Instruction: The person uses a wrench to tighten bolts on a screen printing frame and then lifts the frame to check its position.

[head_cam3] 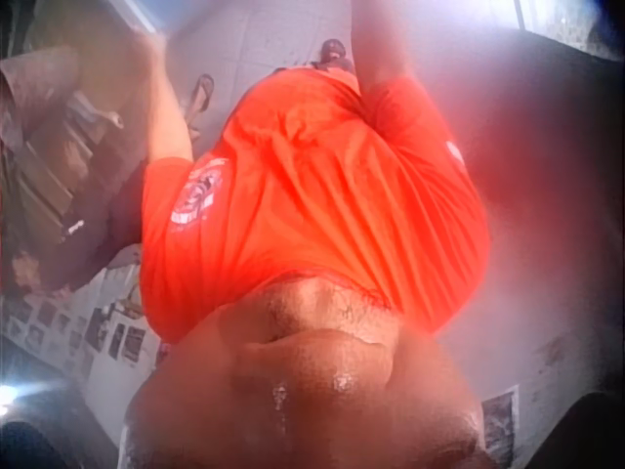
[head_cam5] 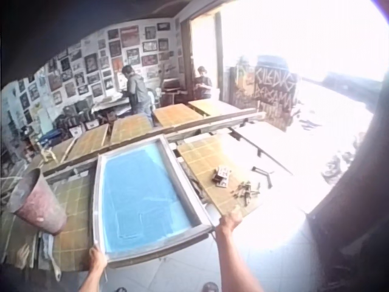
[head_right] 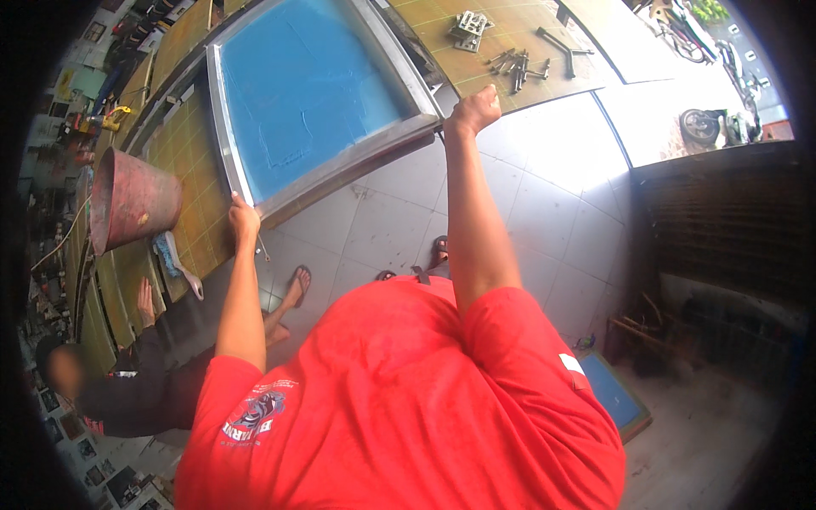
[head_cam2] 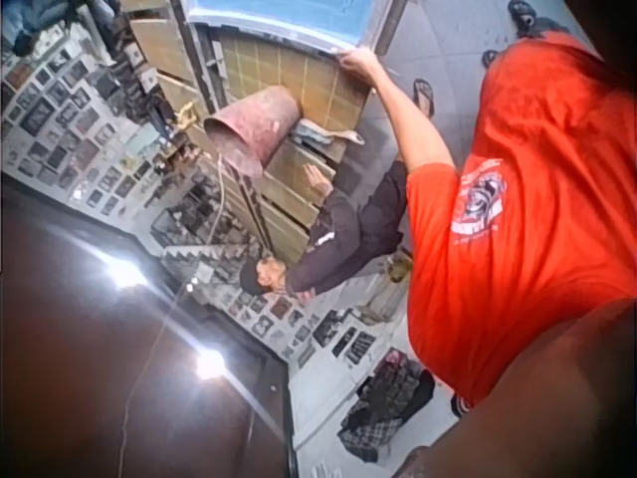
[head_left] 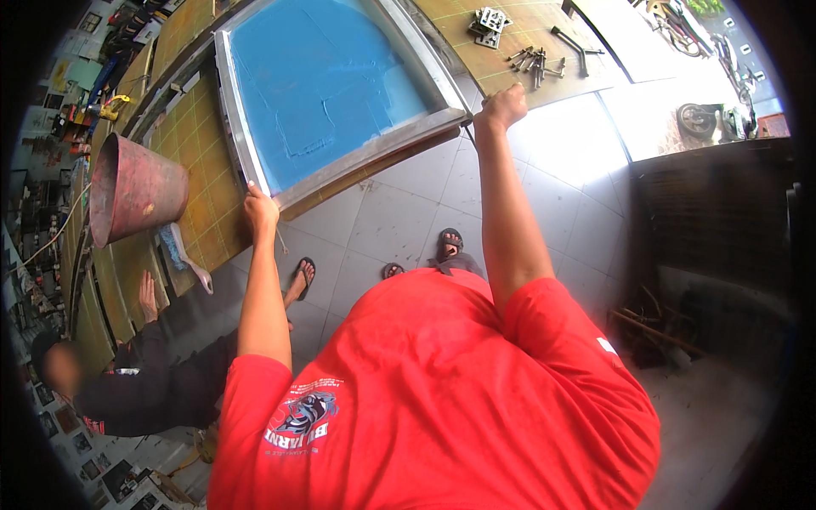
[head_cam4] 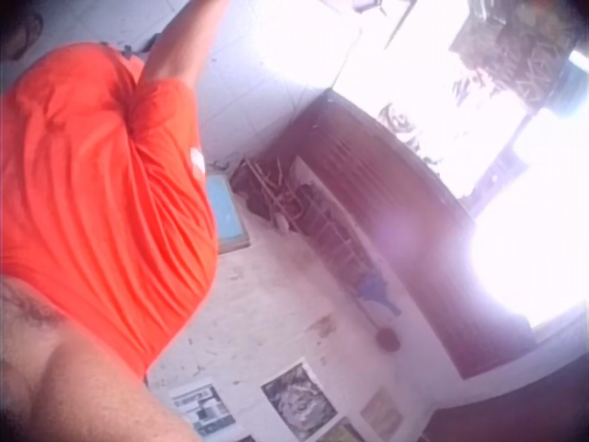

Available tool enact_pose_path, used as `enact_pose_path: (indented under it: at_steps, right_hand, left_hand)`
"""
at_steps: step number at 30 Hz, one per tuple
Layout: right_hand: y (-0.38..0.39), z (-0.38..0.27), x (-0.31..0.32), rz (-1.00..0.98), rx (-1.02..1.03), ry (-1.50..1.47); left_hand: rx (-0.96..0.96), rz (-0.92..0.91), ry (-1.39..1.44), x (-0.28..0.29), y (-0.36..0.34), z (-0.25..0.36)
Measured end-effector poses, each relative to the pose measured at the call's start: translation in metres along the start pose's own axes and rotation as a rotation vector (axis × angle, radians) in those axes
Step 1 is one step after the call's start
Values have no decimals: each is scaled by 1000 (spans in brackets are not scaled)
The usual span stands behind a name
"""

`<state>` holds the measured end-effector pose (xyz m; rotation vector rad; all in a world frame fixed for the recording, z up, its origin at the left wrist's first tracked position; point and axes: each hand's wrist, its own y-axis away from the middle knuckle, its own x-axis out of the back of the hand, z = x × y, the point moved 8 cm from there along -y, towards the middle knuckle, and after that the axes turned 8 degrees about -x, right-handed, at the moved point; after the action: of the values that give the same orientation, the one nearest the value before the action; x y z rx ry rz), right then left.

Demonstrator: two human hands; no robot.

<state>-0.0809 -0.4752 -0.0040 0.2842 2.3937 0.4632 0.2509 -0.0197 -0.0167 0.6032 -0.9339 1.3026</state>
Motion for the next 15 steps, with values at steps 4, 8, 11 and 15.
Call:
enact_pose_path:
  at_steps: [4, 8, 11, 15]
  right_hand:
    - [-3, -1, 1, -37, 100, 72]
    - [69, -11, -53, -232, 678, 732]
    - [30, -39, -43, -358, 428, 346]
    - [8, -56, -24, -370, 361, 755]
  left_hand:
    - [26, -27, -29, 2, 0, 2]
    - [23, -28, -135, 4, 8, 17]
    - [15, -30, -172, 8, 9, 19]
    - [-71, -11, -80, 4, 7, 9]
